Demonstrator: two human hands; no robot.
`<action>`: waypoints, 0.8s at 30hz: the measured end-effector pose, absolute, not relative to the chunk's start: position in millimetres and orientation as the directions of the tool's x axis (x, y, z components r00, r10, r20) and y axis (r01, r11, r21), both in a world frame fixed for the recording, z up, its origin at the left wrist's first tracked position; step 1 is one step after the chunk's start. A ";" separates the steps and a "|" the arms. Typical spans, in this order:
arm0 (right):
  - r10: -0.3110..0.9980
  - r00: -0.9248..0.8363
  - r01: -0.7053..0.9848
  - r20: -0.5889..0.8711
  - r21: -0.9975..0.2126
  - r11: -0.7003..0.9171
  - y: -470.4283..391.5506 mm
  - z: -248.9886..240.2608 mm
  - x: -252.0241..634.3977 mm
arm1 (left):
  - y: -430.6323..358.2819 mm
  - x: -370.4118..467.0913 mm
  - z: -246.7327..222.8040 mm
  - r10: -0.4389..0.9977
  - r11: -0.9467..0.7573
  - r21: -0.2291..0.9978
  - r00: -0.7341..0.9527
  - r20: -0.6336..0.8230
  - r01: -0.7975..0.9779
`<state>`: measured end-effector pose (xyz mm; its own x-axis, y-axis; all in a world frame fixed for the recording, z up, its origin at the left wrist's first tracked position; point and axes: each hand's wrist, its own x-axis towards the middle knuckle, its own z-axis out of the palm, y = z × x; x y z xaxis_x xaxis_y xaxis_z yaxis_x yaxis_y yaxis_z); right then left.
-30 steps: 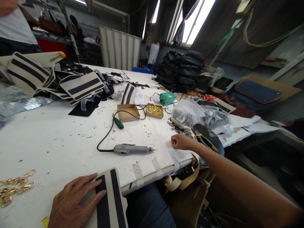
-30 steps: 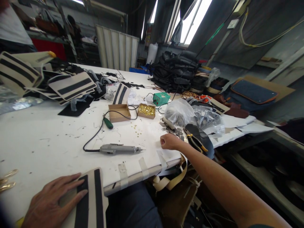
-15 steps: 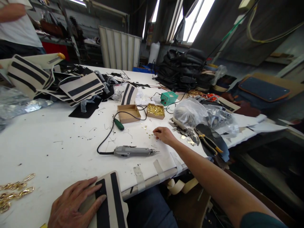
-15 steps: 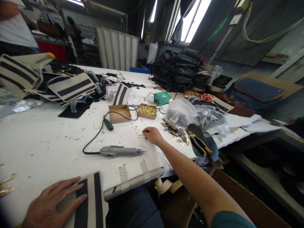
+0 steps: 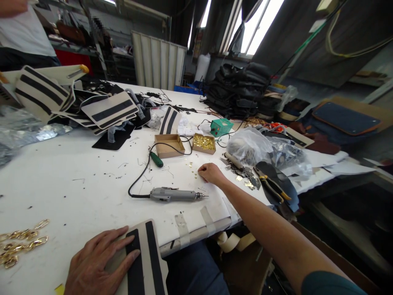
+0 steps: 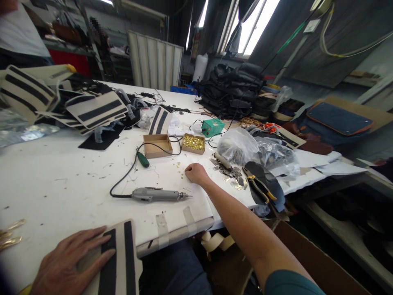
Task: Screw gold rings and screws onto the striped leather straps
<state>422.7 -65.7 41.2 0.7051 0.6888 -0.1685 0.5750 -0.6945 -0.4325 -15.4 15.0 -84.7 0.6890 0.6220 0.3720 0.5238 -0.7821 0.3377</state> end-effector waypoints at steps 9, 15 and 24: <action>0.691 0.708 0.628 -0.145 -0.316 -0.711 -68.2 38.4 419.3 | 15.1 -16.2 -82.2 0.622 -0.781 0.351 0.694 0.363 0.517; 0.750 0.660 0.743 -0.033 -0.119 -0.659 -75.3 41.4 413.3 | 14.1 -16.0 -80.5 0.628 -0.776 0.350 0.691 0.358 0.524; 0.836 0.545 0.836 -0.068 0.118 -0.535 -83.1 48.2 400.6 | 15.1 -14.9 -80.4 0.636 -0.768 0.382 0.685 0.357 0.514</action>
